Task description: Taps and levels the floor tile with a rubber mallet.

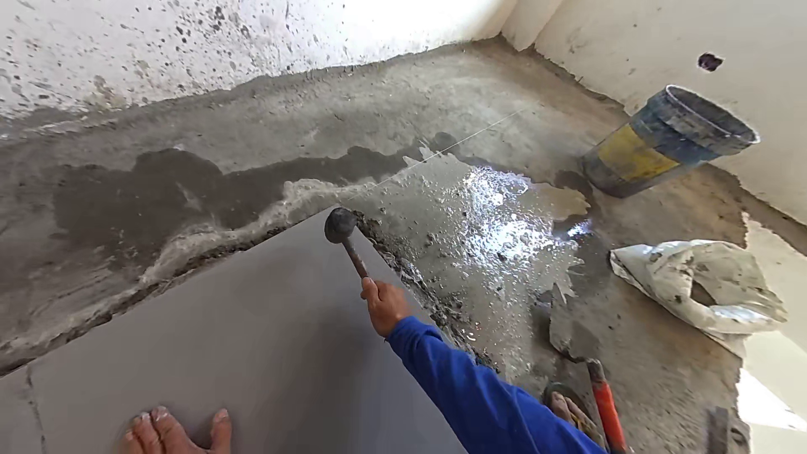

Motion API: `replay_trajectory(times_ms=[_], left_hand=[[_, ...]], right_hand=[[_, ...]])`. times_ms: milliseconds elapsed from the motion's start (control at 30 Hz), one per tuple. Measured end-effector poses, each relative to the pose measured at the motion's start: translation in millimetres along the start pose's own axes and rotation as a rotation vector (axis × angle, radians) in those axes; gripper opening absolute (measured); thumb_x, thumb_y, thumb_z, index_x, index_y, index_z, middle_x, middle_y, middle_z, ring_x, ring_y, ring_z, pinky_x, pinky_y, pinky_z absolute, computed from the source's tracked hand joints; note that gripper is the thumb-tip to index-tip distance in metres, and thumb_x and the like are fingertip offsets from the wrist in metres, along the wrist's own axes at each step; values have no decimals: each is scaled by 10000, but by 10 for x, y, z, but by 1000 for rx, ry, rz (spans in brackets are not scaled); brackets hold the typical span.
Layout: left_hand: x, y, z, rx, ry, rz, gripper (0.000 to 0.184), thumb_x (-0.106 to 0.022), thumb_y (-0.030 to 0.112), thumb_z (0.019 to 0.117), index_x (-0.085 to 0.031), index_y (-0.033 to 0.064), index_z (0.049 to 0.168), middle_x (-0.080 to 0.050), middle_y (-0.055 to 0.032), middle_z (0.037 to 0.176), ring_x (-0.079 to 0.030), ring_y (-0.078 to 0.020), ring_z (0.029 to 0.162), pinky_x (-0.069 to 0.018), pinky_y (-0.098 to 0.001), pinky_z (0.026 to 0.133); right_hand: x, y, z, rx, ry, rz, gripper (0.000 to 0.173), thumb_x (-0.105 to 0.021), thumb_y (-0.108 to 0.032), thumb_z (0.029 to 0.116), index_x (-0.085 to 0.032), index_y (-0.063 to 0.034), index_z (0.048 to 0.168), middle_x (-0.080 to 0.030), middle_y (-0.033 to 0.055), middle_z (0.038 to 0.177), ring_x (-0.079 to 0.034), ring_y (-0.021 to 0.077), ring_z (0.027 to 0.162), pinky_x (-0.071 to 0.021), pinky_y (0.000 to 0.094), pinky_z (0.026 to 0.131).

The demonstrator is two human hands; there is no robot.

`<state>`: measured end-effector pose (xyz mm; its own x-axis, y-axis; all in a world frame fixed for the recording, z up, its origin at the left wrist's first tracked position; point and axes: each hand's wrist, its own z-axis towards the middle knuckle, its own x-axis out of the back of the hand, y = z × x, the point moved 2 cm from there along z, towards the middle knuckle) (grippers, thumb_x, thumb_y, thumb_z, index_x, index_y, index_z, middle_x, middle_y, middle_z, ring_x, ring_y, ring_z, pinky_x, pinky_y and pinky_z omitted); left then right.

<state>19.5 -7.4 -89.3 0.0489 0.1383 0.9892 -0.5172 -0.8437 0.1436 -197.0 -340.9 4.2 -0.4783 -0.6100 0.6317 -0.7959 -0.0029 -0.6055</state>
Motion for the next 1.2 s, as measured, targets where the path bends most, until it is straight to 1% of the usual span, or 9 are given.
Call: replay_trajectory(times_ms=[133,233,300,400,467,567,700,933,1200], left_hand=[[5,6,7,-6,1,-10,993,-451,708,918,-330,-15,1587,-285,-240,1664,-231,-405,1562,-134,-672,1226],[-28,-22,-10,1,8,0,1002,-434,723,912,-328,-7,1590,-291,-230,1664,-232,-395,1564,-133,-670,1226],[-25,-22,-28,-5,11,4,1003,-432,721,912,-336,-17,1584,-299,-240,1658,-241,-403,1560,-137,-672,1225],[-20,-1,16,2,9,-4,998,-444,712,911,-330,-14,1587,-288,-236,1664,-233,-400,1563,-131,-670,1227],[14,5,-37,-4,14,-11,1001,-438,724,911,-345,-15,1581,-299,-243,1657,-245,-412,1557,-132,-677,1225],[33,27,23,-12,22,-15,1005,-445,722,907,-349,-23,1575,-306,-251,1651,-250,-417,1553,-141,-679,1222],[35,66,-25,-23,34,-32,1014,-416,720,904,-342,-39,1572,-303,-263,1648,-253,-436,1548,-133,-723,1202],[51,102,5,7,63,-37,1034,-322,772,881,-391,-1,1565,-344,-222,1643,-278,-395,1549,-121,-702,1215],[77,110,-11,20,49,-43,1033,-348,760,879,-360,0,1579,-324,-220,1653,-265,-402,1553,-122,-712,1208]], right_hand=[[-10,-78,23,-13,11,75,696,-241,-552,1100,-683,-27,978,-622,170,762,-636,335,711,-517,543,648],[-16,-58,15,-7,-8,37,696,-217,-537,1104,-691,-34,1020,-645,172,807,-657,342,768,-536,555,702],[-2,-8,31,-59,-24,66,712,-243,-557,1098,-686,-10,985,-635,192,791,-643,354,737,-520,559,672],[52,5,-5,18,42,32,661,-250,-528,1102,-694,-53,984,-628,140,759,-645,305,723,-530,528,675],[41,56,3,-51,-17,33,693,-234,-530,1108,-702,-25,1031,-646,179,814,-650,338,768,-529,556,718],[98,12,20,-43,17,54,677,-255,-547,1103,-690,-45,971,-603,142,724,-614,298,662,-509,511,629],[82,55,88,-41,-10,-42,682,-244,-521,1107,-713,-33,1025,-680,190,872,-679,355,845,-535,585,766],[36,111,37,-17,30,-6,662,-260,-517,1110,-715,-52,990,-620,133,720,-621,299,668,-518,526,661],[159,493,-309,-39,31,-7,638,-235,-469,1111,-720,-55,1070,-616,107,731,-617,269,682,-529,492,710]])
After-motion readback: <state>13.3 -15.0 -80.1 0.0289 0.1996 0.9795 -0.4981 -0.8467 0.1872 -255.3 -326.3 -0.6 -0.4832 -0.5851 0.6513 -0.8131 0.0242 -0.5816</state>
